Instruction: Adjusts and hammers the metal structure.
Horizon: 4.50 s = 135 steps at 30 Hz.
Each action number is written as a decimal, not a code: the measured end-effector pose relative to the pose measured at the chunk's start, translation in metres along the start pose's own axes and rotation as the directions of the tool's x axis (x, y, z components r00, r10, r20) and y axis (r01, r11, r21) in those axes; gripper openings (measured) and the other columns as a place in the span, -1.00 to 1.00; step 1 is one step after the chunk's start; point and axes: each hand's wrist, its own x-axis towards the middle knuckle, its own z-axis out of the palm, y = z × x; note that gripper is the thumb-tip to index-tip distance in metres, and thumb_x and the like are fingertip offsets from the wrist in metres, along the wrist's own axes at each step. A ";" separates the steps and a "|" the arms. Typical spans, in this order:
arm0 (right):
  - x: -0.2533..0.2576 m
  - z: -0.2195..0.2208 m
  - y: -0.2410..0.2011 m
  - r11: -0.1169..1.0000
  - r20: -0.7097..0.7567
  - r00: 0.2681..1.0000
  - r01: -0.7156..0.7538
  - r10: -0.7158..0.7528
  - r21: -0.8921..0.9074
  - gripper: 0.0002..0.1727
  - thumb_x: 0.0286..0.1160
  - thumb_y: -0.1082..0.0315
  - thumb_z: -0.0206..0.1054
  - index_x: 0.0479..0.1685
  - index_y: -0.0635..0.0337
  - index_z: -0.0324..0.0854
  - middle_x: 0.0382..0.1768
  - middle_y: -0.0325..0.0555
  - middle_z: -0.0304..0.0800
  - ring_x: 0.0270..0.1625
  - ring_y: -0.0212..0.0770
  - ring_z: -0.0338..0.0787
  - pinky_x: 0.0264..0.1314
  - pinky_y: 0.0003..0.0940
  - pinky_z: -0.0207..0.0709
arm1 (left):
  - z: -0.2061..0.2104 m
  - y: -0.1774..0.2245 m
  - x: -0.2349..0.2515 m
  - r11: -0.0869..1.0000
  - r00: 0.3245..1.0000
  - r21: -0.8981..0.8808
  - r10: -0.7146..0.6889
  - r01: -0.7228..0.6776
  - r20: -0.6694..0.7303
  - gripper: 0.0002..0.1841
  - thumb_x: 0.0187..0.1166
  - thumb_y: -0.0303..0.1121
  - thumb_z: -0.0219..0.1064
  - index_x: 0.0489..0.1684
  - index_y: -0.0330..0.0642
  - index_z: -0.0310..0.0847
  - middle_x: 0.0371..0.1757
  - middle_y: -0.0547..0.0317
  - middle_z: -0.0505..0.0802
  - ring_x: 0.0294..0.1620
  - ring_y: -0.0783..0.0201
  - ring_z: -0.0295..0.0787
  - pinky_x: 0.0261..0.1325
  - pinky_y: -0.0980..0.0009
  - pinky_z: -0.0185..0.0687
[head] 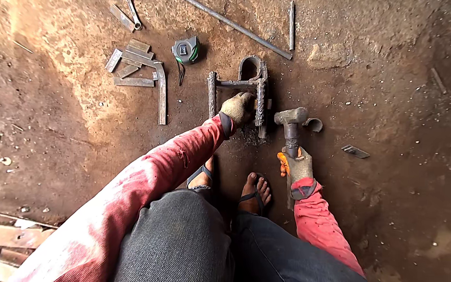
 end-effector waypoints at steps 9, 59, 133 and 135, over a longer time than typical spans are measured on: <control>-0.044 -0.091 -0.123 0.421 -0.158 0.507 0.822 -0.847 0.383 -0.70 0.83 0.17 0.12 0.21 0.18 0.58 -0.40 -0.20 0.78 -0.56 -0.20 0.76 -0.58 -0.21 0.75 | 0.003 -0.002 0.003 0.999 0.999 -0.030 0.031 -0.031 -0.028 -0.63 0.56 -0.22 0.37 0.30 -0.09 0.70 0.26 -0.01 0.83 0.28 0.01 0.80 0.34 -0.13 0.69; -0.039 -0.052 -0.073 0.766 -0.232 0.790 0.610 -0.568 0.203 -0.74 0.37 0.38 0.50 -0.05 0.27 0.61 -0.55 -0.24 0.76 -0.67 -0.28 0.73 -0.64 -0.28 0.73 | -0.001 0.002 0.004 0.996 0.998 -0.066 0.059 -0.058 0.011 -0.60 0.45 -0.23 0.48 0.26 -0.07 0.72 0.26 -0.01 0.83 0.28 -0.01 0.80 0.34 -0.18 0.68; -0.014 -0.001 -0.008 0.977 0.024 0.988 -0.146 0.152 -0.153 -0.63 0.50 0.36 0.44 0.19 0.34 0.54 -0.51 0.00 0.69 -0.68 -0.16 0.68 -0.64 -0.20 0.66 | -0.005 -0.003 0.002 0.989 0.992 -0.100 0.112 -0.106 0.052 -0.46 0.43 -0.26 0.53 0.43 -0.21 0.63 0.40 -0.18 0.75 0.42 -0.10 0.72 0.50 -0.15 0.58; -0.025 -0.009 -0.014 0.999 -0.003 0.999 -0.039 0.039 -0.029 -0.67 0.46 0.42 0.47 0.11 0.37 0.56 -0.57 -0.04 0.69 -0.74 -0.21 0.65 -0.73 -0.27 0.63 | 0.000 -0.005 0.004 0.982 0.988 -0.124 0.149 -0.143 0.044 -0.46 0.37 -0.31 0.54 0.38 -0.25 0.64 0.32 -0.21 0.77 0.35 -0.12 0.74 0.45 -0.15 0.60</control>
